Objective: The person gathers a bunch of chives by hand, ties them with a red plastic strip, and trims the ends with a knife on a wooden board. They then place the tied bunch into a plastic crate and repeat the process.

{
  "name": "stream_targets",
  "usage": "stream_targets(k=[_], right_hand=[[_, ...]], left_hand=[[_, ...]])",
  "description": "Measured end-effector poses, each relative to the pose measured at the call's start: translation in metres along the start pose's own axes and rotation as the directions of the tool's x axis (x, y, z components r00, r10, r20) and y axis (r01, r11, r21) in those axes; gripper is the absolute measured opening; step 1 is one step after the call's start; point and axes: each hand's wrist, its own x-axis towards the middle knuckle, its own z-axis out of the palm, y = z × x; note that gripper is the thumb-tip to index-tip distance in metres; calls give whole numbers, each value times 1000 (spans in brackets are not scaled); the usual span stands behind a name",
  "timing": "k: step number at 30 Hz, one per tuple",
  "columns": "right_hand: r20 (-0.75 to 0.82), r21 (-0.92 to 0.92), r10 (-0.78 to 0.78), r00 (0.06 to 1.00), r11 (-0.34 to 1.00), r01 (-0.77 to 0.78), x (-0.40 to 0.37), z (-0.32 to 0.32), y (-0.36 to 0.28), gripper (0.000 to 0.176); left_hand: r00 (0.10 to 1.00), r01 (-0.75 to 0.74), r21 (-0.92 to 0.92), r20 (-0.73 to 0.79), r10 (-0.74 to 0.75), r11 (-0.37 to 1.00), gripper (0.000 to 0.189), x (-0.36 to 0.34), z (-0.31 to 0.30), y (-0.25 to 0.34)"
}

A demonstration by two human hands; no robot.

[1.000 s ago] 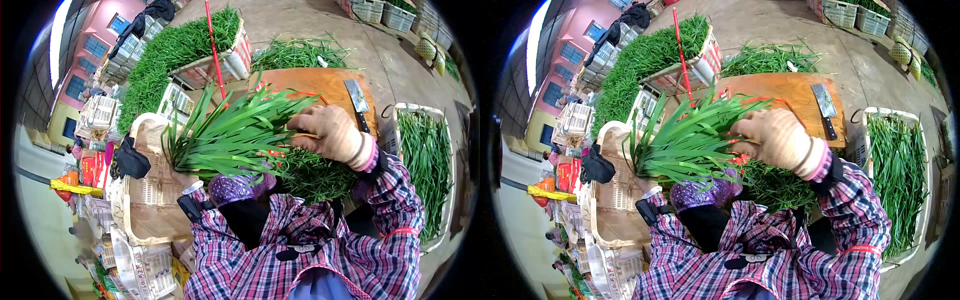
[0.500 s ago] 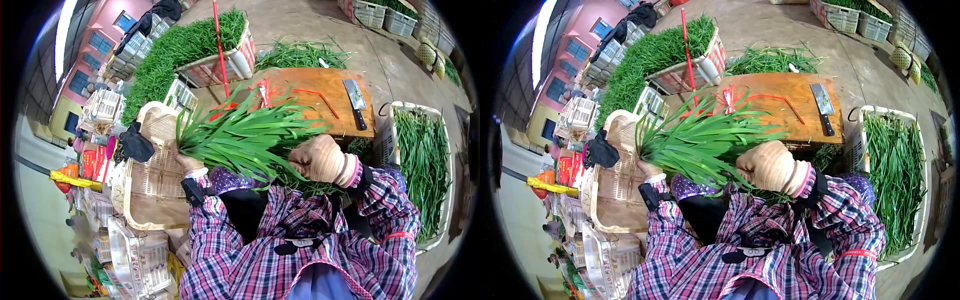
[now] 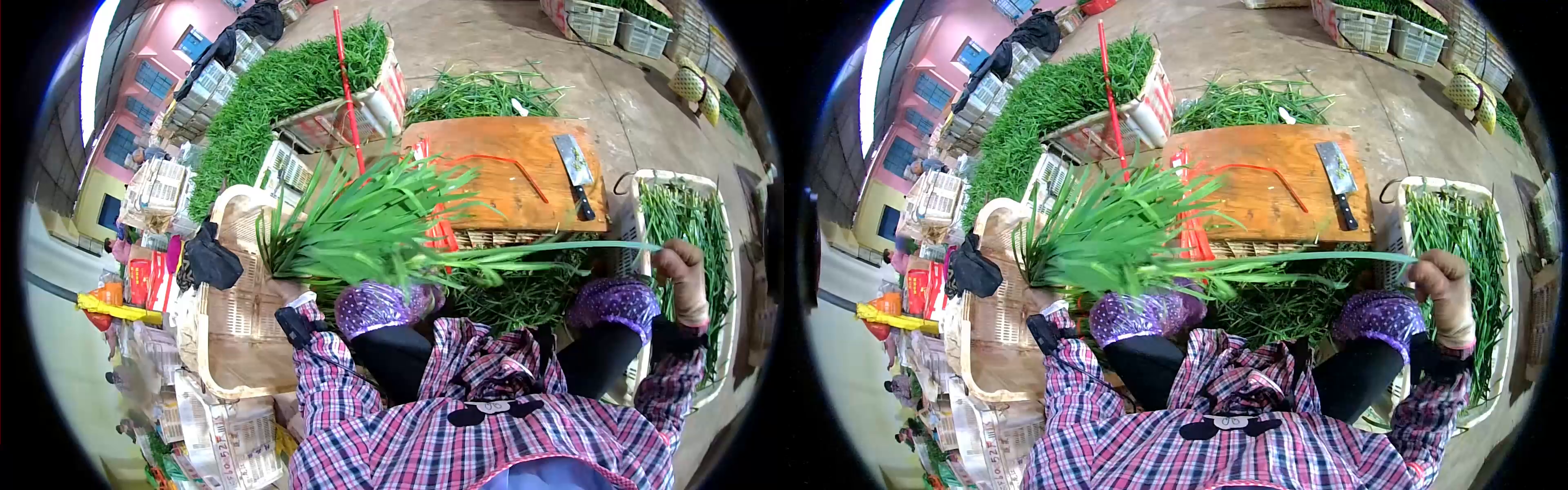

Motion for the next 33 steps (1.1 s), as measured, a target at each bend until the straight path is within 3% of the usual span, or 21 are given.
stream_targets(k=[6, 7, 9, 11, 12, 14, 15, 17, 19, 20, 25, 27, 28, 30, 31, 32, 33], right_hand=[[-185, 52, -201, 962, 975, 214, 45, -48, 23, 35], [-261, 89, -182, 948, 973, 212, 55, -40, 16, 34], [-261, -6, -235, 936, 970, 241, 87, -38, 6, 33], [-305, 93, -209, 929, 965, 247, 129, -15, -18, 32], [-271, 53, -332, 904, 932, 359, 153, 0, -37, 31], [-315, 222, -326, 891, 888, 404, 225, 24, -54, 28], [-218, 174, -356, 909, 902, 395, 259, 33, -58, 33], [-187, 71, -439, 879, 886, 458, 288, 84, -84, 44], [-144, 65, -401, 905, 909, 413, 295, 111, -90, 54], [-56, 164, -455, 889, 874, 458, 279, 121, -92, 54], [302, 359, -387, 871, 893, 271, 190, 168, -75, 26], [371, 196, -373, 850, 927, 321, 144, 180, -91, 23], [466, 227, -376, 801, 926, 302, 135, 188, -87, 23], [564, 133, -409, 717, 902, 410, 113, 201, -90, 24], [571, -8, -451, 686, 833, 554, 104, 204, -94, 28], [608, -83, -447, 656, 786, 612, 97, 208, -97, 29], [644, -151, -438, 627, 730, 666, 91, 212, -100, 31]], left_hand=[[1000, -24, 47, -10, 24, 999, 55, -8, -18, 4], [999, -29, 59, -14, 30, 998, 55, -9, -20, 5], [999, -33, 72, -21, 34, 997, 55, -12, -22, 4], [999, -27, 87, -28, 29, 996, 54, -13, -23, 5], [999, -27, 91, -27, 30, 995, 54, -14, -21, 3], [999, -22, 101, -37, 26, 995, 54, -16, -25, 6], [999, -30, 95, -38, 34, 995, 54, -16, -21, 5], [999, -19, 115, -44, 24, 993, 54, -20, -25, 6], [999, -16, 109, -39, 20, 994, 53, -21, -24, 6], [999, -14, 102, -35, 18, 995, 53, -21, -23, 6], [1000, -2, 77, 2, 2, 997, 53, -21, -17, -2], [999, 14, 30, 49, -16, 999, 52, -22, -9, -5], [995, 49, -17, 85, -47, 999, 52, -23, -5, -7], [974, 125, -103, 202, -103, 987, 52, -27, 4, -9], [974, 99, -76, 211, -81, 992, 52, -27, 7, -11], [994, -104, 236, 45, 97, 966, 48, -12, 3, -15], [994, -102, 231, 47, 94, 968, 48, -6, -4, -14]])
